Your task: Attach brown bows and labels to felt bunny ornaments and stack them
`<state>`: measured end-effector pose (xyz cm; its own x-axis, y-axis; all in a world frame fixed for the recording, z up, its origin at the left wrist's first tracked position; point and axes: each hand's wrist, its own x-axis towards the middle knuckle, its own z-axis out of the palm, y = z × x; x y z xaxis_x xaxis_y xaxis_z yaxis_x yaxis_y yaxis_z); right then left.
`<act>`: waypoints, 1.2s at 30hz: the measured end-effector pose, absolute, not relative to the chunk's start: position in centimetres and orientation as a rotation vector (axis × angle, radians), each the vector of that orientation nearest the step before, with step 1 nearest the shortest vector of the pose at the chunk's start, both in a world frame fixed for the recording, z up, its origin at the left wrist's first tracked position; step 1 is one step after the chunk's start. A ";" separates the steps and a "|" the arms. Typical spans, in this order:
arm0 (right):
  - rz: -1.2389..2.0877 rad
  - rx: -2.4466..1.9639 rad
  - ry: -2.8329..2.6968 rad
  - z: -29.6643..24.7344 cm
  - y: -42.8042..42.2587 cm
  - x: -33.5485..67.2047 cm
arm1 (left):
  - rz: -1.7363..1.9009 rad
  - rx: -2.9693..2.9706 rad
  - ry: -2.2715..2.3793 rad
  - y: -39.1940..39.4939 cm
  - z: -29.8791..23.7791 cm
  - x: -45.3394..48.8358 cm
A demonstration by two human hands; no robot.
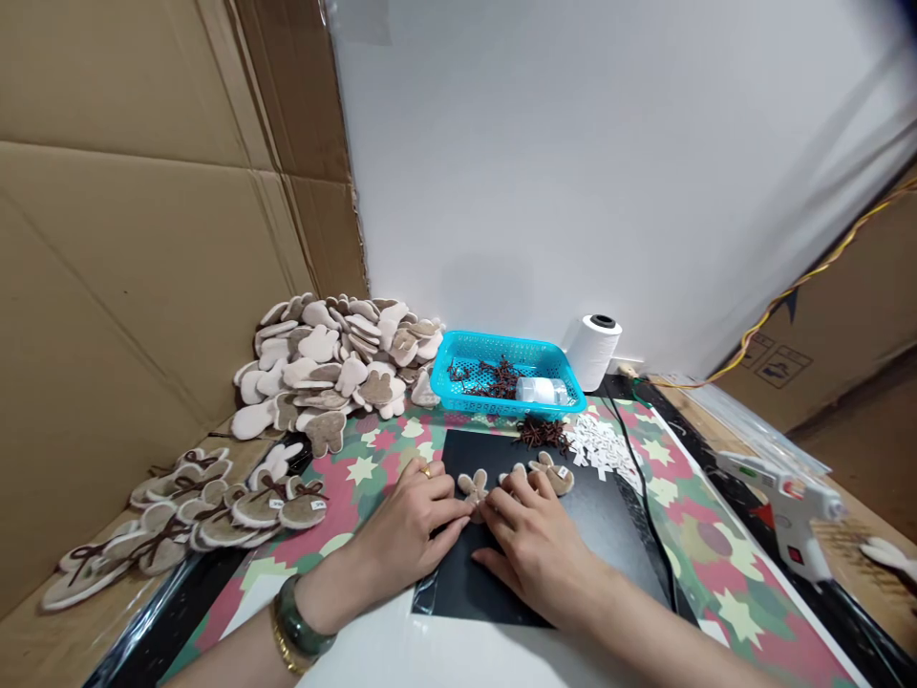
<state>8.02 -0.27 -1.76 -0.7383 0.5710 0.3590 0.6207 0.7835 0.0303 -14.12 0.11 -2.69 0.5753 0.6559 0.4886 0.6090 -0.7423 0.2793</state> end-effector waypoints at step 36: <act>-0.051 -1.467 -2.544 0.8 10.2 10.9 | 1.102 2.618 0.940 -0.4 -1.6 -13.7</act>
